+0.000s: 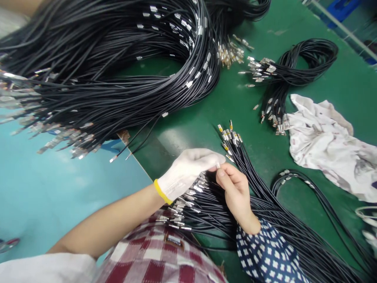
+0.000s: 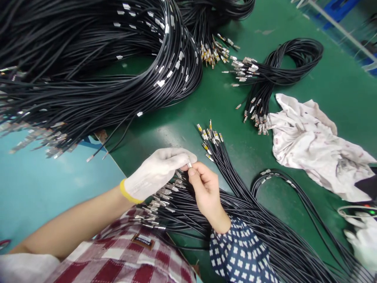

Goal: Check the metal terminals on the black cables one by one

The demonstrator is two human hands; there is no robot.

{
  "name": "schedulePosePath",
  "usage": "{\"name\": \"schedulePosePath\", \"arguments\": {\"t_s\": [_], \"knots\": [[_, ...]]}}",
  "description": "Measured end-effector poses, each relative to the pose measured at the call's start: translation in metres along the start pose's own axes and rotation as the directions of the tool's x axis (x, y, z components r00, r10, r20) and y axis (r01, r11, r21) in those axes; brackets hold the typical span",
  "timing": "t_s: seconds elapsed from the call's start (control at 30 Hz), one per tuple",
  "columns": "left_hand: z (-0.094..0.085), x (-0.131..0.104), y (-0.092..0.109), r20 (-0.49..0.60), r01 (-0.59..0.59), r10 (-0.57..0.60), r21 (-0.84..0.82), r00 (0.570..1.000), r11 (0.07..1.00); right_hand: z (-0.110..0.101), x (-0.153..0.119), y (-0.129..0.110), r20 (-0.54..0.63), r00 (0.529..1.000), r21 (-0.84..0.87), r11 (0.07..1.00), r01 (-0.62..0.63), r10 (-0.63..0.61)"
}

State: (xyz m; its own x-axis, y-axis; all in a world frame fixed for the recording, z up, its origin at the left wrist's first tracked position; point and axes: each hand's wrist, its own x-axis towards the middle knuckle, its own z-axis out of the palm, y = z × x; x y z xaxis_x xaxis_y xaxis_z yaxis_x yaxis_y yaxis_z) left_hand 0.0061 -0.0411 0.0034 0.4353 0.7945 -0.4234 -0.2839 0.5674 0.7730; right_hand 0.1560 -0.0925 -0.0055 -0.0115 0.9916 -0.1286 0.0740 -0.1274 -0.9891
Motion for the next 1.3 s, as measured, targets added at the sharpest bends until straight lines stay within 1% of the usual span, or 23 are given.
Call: {"name": "schedulePosePath", "arguments": {"t_s": [0.07,0.37,0.63,0.77,1.03,1.3], "knots": [[0.0005,-0.0004,0.0009,-0.006,-0.007,0.007,0.003,1.000,1.000,0.0008,0.0008,0.0013,0.004,1.000,0.028,1.000,0.007,-0.007],[-0.0008,-0.0002,0.0013,0.013,-0.011,0.011,0.012,1.000,1.000,0.0025,0.0013,0.0016,0.016,0.999,0.018,0.999,0.044,-0.044],[-0.0007,0.0012,0.0010,0.031,-0.029,0.028,0.013,0.999,0.999,0.0013,0.0010,-0.0002,0.066,0.997,0.057,0.998,0.037,-0.041],[0.0002,0.0010,0.0006,0.016,-0.021,0.020,0.018,1.000,1.000,0.0011,0.0025,-0.0016,0.093,0.995,0.065,0.998,0.015,-0.021],[0.0011,-0.0010,-0.0014,-0.013,-0.023,0.023,0.024,1.000,0.999,0.0025,0.0037,-0.0051,0.067,0.998,0.000,1.000,-0.012,0.012],[0.0026,-0.0008,-0.0003,-0.013,-0.020,0.020,0.010,1.000,1.000,0.0025,0.0020,-0.0028,0.087,0.996,0.075,0.997,0.012,-0.018]]}}
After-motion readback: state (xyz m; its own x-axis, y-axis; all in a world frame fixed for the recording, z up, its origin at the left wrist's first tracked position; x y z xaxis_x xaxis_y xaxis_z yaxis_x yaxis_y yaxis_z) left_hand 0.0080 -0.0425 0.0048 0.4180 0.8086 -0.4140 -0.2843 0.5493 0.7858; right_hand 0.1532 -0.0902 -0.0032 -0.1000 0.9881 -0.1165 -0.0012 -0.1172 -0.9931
